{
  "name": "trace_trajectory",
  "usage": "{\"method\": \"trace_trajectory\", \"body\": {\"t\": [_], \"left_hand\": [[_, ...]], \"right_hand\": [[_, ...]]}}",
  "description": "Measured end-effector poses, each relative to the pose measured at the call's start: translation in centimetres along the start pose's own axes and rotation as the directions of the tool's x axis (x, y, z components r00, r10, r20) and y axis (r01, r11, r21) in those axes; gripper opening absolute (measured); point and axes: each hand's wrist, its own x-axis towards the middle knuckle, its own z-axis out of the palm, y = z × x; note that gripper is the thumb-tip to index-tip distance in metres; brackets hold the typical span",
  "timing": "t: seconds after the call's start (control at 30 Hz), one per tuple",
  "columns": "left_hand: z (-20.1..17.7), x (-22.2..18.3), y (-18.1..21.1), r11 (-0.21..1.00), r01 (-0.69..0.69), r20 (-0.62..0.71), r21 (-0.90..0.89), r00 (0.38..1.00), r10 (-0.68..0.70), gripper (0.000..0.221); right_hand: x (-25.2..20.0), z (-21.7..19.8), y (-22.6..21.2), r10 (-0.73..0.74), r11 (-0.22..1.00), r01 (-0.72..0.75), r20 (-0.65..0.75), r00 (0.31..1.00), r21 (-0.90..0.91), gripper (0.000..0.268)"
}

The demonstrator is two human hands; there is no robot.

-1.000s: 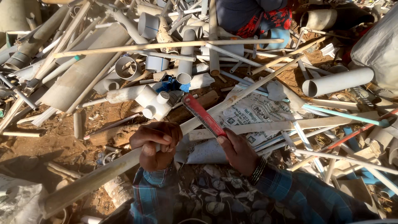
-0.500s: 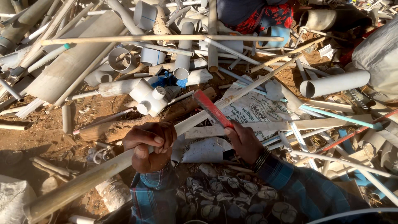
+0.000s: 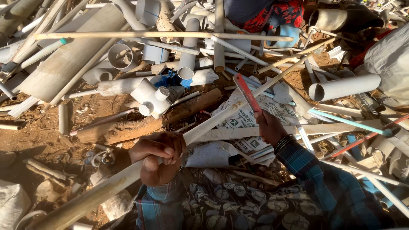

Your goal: The person holds a white PVC pipe with one hand and uses a hacksaw blade with the other hand to cut through the pipe while sitting on a pile of debris.

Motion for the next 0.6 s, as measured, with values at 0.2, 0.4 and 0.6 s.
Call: {"method": "trace_trajectory", "body": {"t": [0.2, 0.4, 0.6], "left_hand": [[0.2, 0.0, 1.0, 0.993, -0.047, 0.088, 0.105, 0.995, 0.038, 0.029], [-0.8, 2.2, 4.0, 0.989, 0.091, 0.168, 0.116, 0.980, -0.110, 0.028], [1.8, 2.6, 4.7, 0.986, 0.117, 0.072, 0.117, 0.989, -0.126, 0.016]], "right_hand": [[-5.7, 1.7, -0.6, -0.429, 0.878, 0.444, 0.120, 0.895, -0.179, 0.035], [-2.6, 0.5, -1.9, -0.141, 0.989, 0.141, 0.019, 0.990, 0.041, 0.030], [-6.9, 2.0, -1.2, -0.355, 0.935, 0.355, 0.009, 0.935, -0.021, 0.032]]}}
